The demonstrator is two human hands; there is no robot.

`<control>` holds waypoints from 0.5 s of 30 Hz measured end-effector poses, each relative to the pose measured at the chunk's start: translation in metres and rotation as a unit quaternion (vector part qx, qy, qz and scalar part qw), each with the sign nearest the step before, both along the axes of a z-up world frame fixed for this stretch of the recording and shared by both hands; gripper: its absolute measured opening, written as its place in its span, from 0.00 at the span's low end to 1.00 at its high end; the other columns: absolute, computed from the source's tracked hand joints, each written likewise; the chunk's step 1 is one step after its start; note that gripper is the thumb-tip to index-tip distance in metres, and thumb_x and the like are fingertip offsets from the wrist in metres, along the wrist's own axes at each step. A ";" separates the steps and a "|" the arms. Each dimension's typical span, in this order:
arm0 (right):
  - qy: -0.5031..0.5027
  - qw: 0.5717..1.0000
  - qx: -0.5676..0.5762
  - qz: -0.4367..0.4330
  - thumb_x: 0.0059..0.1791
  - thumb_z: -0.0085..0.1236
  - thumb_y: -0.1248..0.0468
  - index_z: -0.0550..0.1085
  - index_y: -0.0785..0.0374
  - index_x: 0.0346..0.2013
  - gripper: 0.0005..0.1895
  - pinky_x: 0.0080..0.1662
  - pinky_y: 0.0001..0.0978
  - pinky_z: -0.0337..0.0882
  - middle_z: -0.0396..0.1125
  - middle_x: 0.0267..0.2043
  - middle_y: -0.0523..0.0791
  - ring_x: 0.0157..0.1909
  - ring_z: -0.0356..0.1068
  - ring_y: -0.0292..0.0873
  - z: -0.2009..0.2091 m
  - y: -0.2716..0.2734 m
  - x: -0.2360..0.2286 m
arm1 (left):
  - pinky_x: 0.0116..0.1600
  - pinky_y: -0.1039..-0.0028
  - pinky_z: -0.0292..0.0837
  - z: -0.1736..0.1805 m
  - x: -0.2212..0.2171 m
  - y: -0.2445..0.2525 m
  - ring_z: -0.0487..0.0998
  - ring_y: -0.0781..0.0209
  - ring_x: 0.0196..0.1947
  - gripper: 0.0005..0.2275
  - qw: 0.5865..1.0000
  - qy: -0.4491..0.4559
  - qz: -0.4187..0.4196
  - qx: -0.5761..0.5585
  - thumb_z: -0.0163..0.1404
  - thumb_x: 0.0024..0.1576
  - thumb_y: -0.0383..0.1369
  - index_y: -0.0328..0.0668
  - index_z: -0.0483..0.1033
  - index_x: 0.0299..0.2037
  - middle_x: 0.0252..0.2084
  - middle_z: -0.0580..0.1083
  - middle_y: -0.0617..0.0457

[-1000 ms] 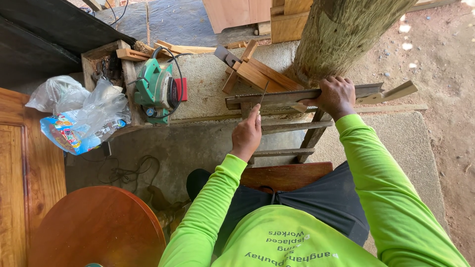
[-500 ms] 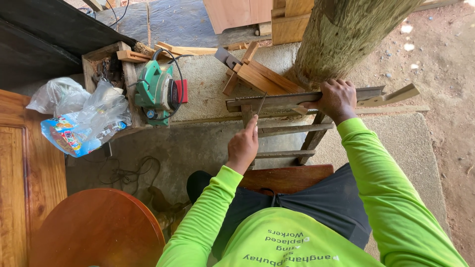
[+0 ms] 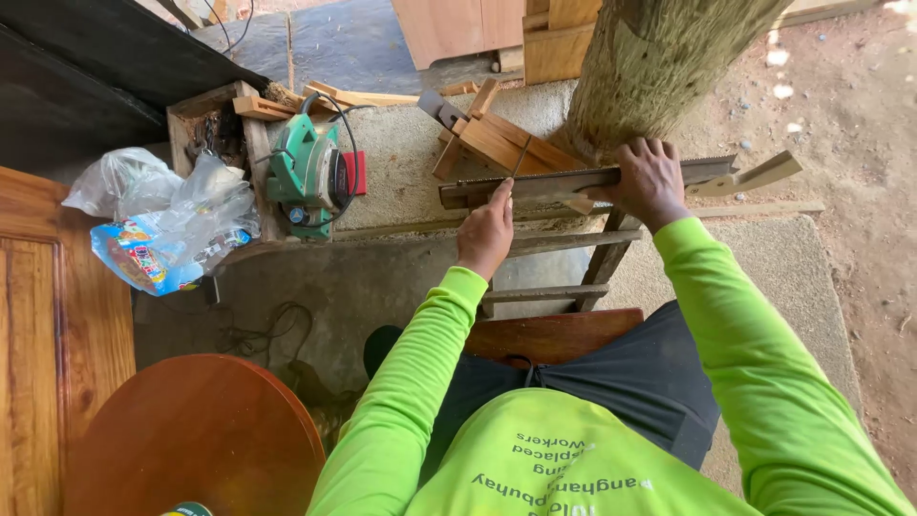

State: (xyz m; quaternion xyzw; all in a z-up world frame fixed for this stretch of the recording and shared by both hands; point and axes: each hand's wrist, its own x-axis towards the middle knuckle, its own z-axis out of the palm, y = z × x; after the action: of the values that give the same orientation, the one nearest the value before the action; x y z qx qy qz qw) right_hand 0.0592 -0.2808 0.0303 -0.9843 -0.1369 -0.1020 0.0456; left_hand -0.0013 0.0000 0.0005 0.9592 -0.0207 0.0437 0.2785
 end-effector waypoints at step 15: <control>0.172 0.500 0.669 0.522 0.58 0.40 0.49 0.76 0.64 0.38 0.23 0.42 0.54 0.76 0.70 0.33 0.52 0.37 0.71 0.54 0.186 -0.014 -0.274 | 0.37 0.55 0.78 -0.004 0.000 -0.002 0.83 0.44 0.32 0.19 1.000 -0.014 -0.006 -0.014 0.38 0.69 0.41 0.55 0.65 0.70 0.34 0.81 0.44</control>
State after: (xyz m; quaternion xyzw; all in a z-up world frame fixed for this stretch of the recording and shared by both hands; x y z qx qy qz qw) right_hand -0.2149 -0.2944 0.2161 -0.4078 -0.5058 0.0506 0.7585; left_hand -0.0017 -0.0018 -0.0036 0.9544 -0.0298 0.0552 0.2918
